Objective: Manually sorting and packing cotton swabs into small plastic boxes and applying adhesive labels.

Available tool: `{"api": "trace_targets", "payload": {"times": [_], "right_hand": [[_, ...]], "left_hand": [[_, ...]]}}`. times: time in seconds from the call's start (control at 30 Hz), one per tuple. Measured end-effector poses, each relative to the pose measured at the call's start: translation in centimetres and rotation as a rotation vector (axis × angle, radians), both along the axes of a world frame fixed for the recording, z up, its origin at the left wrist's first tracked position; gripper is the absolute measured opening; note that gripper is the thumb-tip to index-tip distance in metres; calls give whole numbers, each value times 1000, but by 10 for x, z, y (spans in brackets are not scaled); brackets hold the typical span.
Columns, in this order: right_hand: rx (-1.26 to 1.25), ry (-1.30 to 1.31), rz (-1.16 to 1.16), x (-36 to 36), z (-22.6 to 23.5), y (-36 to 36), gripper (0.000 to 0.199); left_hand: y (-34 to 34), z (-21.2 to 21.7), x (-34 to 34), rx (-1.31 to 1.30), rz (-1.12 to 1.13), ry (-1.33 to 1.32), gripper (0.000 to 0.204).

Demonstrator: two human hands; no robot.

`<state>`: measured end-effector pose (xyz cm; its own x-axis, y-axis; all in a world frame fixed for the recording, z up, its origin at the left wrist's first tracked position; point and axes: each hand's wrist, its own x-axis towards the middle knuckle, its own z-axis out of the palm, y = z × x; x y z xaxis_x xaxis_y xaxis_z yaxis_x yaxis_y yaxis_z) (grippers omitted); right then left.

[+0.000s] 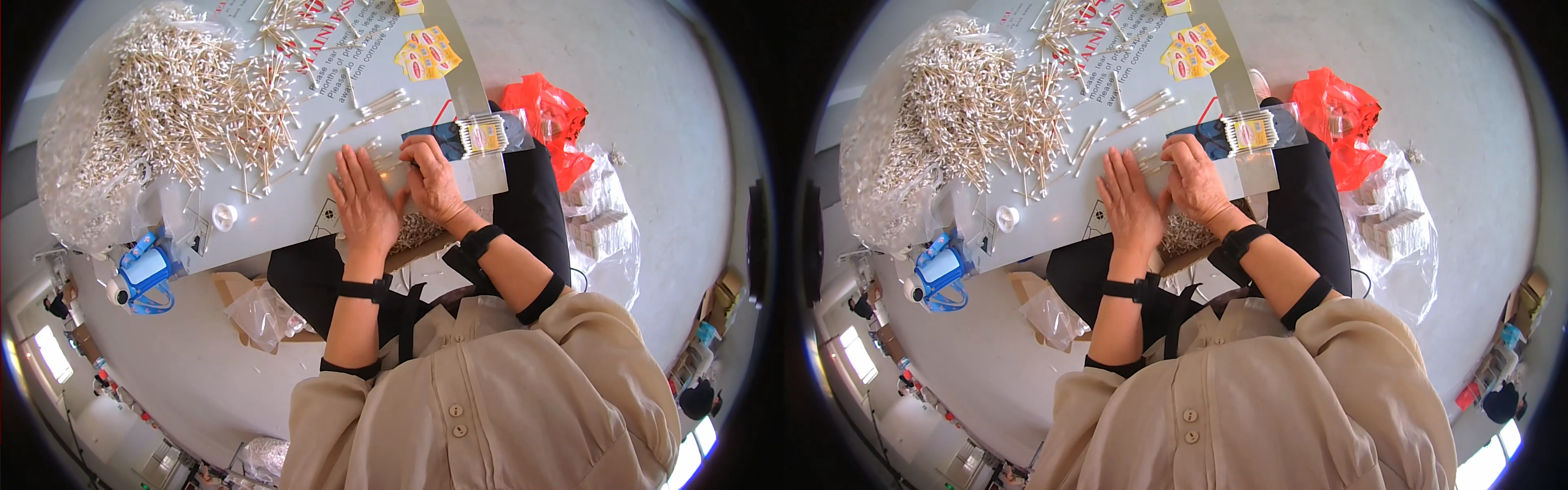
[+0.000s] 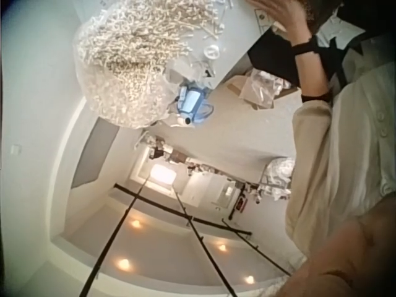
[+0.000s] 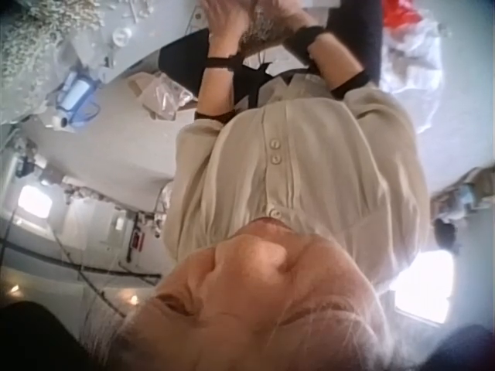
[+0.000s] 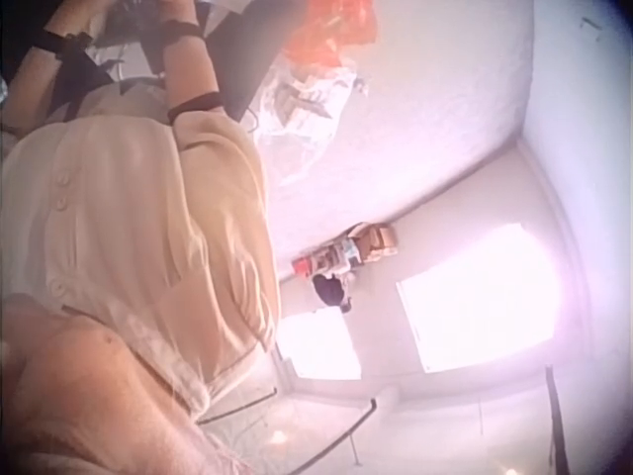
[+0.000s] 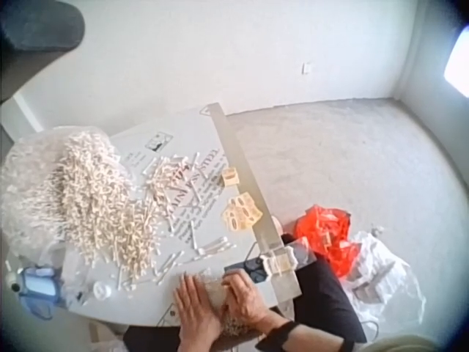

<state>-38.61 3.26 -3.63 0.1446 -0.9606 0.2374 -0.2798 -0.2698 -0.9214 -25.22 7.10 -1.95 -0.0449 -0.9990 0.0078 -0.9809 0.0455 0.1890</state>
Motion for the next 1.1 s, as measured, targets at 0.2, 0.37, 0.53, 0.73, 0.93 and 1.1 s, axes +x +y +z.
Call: {"api": "trace_targets", "payload": {"times": [0.2, 0.37, 0.53, 0.73, 0.93, 1.1], "right_hand": [[125, -196, -66, -2, 5, -3, 20], [165, -339, -78, 14, 5, -17, 23], [188, -410, -90, 26, -2, -24, 29], [146, -371, -154, 25, -4, -22, 26], [80, -238, -135, 3, -1, -13, 25], [76, -180, -105, 2, 4, -13, 25]], "left_hand": [[-6, -7, 16, -274, 160, 678, 67], [-17, -23, 21, -422, 315, 1017, 55], [-35, -24, 3, -389, 288, 1132, 52], [-39, -21, -9, -328, 238, 1154, 50], [-49, -14, 47, -513, 288, 465, 33], [-48, -8, 75, -370, 280, 87, 18]]}}
